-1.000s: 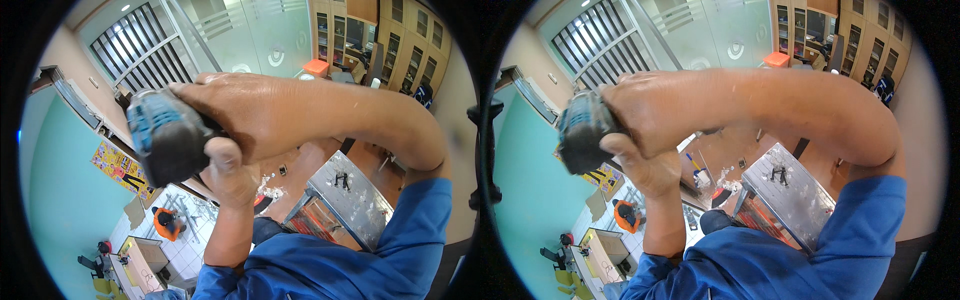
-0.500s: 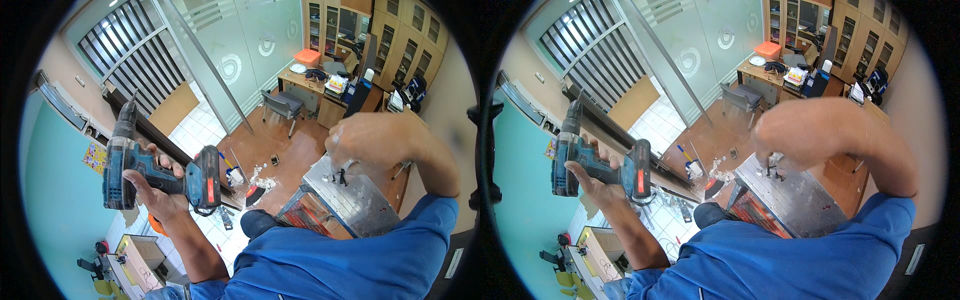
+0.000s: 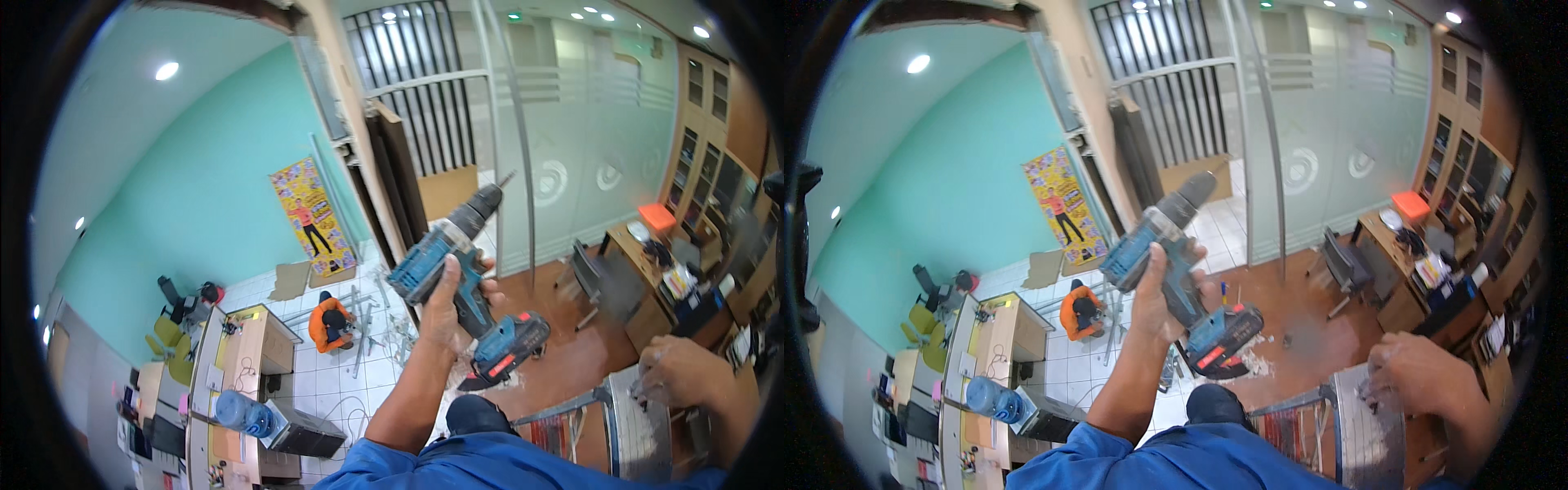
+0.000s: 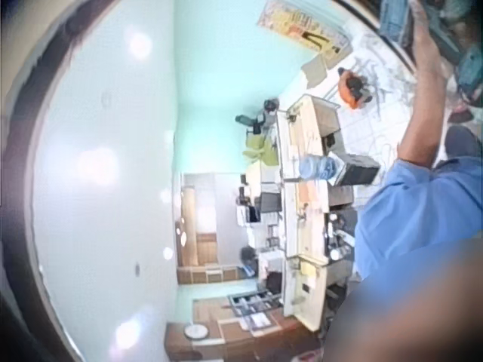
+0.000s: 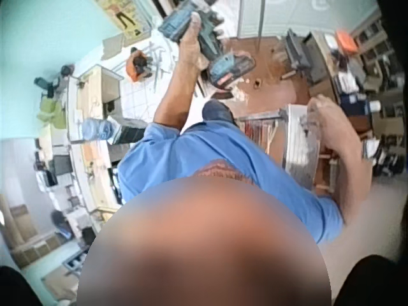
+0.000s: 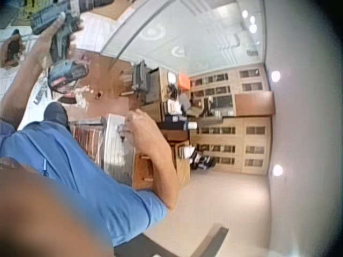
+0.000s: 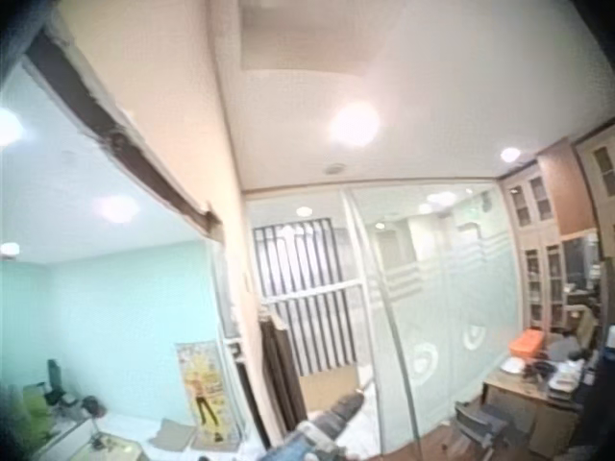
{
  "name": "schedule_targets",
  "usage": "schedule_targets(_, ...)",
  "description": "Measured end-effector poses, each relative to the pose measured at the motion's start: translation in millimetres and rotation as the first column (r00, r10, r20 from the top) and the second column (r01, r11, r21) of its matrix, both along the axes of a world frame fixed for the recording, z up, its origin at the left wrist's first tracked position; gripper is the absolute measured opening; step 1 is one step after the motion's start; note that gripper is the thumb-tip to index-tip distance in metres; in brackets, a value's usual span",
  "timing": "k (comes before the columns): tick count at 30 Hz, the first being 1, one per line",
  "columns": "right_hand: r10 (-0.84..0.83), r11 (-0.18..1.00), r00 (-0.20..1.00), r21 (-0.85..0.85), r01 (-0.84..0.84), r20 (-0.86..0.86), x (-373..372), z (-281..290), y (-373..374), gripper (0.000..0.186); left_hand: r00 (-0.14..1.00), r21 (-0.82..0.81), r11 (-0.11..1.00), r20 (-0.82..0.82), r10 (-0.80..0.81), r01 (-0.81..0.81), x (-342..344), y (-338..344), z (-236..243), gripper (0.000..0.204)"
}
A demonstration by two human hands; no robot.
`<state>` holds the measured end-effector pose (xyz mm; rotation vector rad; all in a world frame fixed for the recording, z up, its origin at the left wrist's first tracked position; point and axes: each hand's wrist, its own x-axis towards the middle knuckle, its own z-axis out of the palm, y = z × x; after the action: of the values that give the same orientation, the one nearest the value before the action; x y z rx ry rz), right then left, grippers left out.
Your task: The person positions a metal door frame section at the top of a doorway and secures it with a cordless drill and screws. The person repeatedly aligns the frame and drives screws into the wall while standing on a ladder. A second person is visible below, working on the floor.
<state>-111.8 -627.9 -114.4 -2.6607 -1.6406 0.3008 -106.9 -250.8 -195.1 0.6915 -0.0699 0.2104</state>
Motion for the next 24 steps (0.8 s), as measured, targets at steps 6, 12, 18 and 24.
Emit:
schedule_targets(6,-0.054,0.998,0.99,0.01,0.056,-0.128,6.8,6.4,-3.6,0.012,0.985,0.018,0.99,0.095,-0.143,0.142,0.3,14.0,-12.3,0.063)
schedule_targets(12,0.029,0.999,0.978,0.023,-0.025,-0.206,14.8,13.0,19.0,0.012,0.978,0.116,0.982,0.124,-0.165,0.151,-23.3,24.4,-35.1,0.068)
schedule_targets(18,-0.145,0.9,0.988,0.406,0.156,-0.058,20.0,57.3,56.8,0.006,0.874,0.146,0.935,0.332,-0.354,0.323,-31.8,38.3,-56.2,0.074)
schedule_targets(24,-0.097,0.737,0.994,0.675,0.045,0.04,33.0,81.0,106.2,0.011,0.88,0.166,0.931,0.307,-0.362,0.325,-40.1,33.8,-62.9,0.065)
